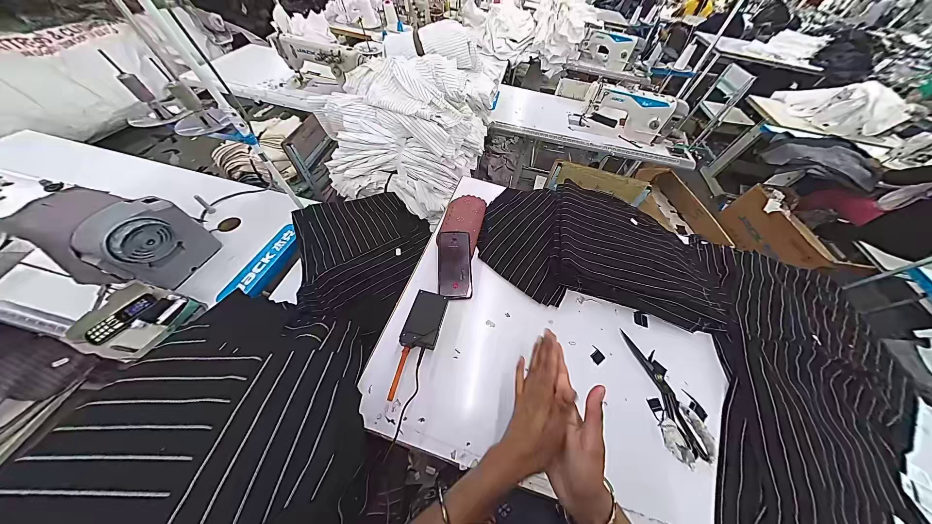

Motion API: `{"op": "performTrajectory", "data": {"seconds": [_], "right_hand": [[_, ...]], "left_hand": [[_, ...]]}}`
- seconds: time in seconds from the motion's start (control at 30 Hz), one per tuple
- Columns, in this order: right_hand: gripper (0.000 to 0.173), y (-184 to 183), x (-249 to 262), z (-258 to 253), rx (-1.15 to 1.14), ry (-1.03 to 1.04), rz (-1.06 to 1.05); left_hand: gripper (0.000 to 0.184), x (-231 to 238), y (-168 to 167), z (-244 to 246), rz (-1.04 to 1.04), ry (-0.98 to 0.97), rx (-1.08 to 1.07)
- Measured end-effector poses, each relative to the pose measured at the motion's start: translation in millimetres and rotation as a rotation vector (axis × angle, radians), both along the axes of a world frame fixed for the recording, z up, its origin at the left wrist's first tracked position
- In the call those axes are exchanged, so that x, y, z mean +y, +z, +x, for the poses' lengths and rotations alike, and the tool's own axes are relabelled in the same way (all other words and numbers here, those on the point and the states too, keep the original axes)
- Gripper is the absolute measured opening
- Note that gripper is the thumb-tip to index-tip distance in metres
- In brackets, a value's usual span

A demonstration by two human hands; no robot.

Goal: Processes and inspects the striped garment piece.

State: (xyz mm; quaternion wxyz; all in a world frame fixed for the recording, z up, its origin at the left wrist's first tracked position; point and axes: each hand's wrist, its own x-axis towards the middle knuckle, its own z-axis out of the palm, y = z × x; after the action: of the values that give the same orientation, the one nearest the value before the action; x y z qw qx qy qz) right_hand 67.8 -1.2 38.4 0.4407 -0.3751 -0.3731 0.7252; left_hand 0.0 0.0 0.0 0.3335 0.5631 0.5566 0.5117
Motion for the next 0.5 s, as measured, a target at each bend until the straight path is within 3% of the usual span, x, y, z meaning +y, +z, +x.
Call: {"op": "performTrajectory", "data": {"seconds": [0.07,0.1,0.23,0.33,0.4,0.5], "right_hand": [[0.116,-9.0,-13.0,-6.7,0.025,0.128,0.132],[0.114,-10.8,-17.3,-8.5,0.017,0.199,0.206],[0.079,-9.0,-21.7,-6.0,-0.149,0.358,0.421],[0.045,-8.1,-17.4,1.9,-0.239,0.219,0.307],[0.034,-13.9,-10.7,9.9,-0.277,0.073,0.196],[0.025,-42.8,-2.3,30.1,-0.419,-0.087,0.233]], "left_hand": [[0.082,12.6,-4.4,-25.5,-0.104,0.020,-0.064],[0.080,18.6,-7.6,-37.7,-0.131,0.048,-0.096],[0.068,31.1,-14.3,-66.7,-0.121,0.247,-0.148],[0.055,27.2,-15.0,-74.6,-0.135,0.246,-0.107],[0.045,25.3,-24.4,-78.8,-0.126,0.231,0.009],[0.043,24.6,-42.8,-98.2,-0.116,0.285,0.323]]}}
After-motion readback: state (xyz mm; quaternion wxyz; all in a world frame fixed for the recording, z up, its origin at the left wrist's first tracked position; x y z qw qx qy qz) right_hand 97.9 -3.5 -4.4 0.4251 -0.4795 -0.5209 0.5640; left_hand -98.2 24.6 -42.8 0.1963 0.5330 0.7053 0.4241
